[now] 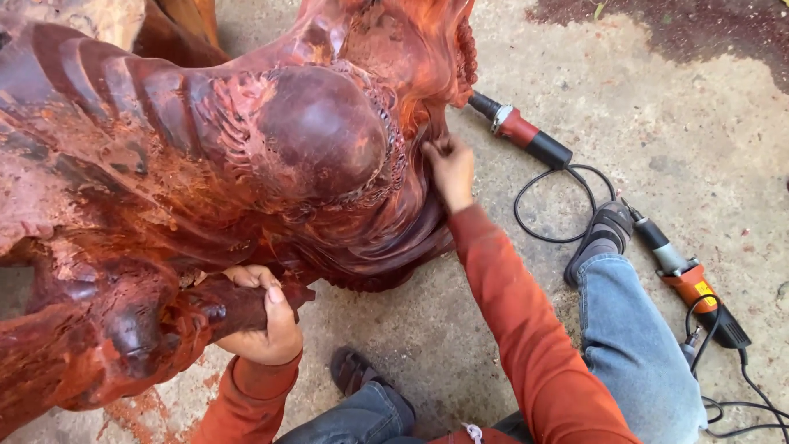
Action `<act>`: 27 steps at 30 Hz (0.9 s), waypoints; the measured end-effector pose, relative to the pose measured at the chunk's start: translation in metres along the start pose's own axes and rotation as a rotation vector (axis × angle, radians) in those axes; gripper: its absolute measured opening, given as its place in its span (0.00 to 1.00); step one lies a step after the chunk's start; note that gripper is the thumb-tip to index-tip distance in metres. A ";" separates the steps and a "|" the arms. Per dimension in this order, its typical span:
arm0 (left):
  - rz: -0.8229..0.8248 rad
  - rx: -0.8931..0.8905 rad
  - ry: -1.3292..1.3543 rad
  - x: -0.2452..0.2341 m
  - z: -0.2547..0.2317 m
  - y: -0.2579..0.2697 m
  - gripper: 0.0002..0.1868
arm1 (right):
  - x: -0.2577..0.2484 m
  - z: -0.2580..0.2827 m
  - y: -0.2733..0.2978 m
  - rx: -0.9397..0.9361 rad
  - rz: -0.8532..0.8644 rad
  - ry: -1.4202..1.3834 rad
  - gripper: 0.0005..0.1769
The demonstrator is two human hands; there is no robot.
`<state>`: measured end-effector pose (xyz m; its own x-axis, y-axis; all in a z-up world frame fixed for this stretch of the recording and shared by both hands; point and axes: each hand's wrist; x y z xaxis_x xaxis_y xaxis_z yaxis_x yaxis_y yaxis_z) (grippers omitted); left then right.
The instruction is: Hand-sanding an intricate wooden sculpture and checking the surface texture by hand.
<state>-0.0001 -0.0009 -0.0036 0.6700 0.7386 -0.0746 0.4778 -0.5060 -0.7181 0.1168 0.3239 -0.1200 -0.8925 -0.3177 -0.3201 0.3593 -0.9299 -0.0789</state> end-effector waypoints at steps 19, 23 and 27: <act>-0.061 -0.053 0.005 0.001 0.004 0.013 0.37 | -0.005 -0.023 -0.001 -0.114 -0.020 -0.163 0.05; -0.017 -0.031 -0.034 -0.002 0.005 0.011 0.33 | -0.029 0.029 0.039 -0.045 -0.063 -0.360 0.06; -0.015 0.014 -0.029 0.004 0.001 -0.003 0.33 | -0.047 0.042 0.083 0.039 0.099 -0.971 0.04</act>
<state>0.0008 0.0038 -0.0023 0.6460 0.7587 -0.0835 0.4797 -0.4887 -0.7287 0.1770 0.2543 -0.0721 -0.7016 -0.3929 0.5945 0.4509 -0.8908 -0.0566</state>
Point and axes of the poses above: each hand's wrist, its own y-axis away from the middle knuckle, its own x-axis out of the palm, z = x × y, and after that the axes turned 11 degrees about z, right-handed
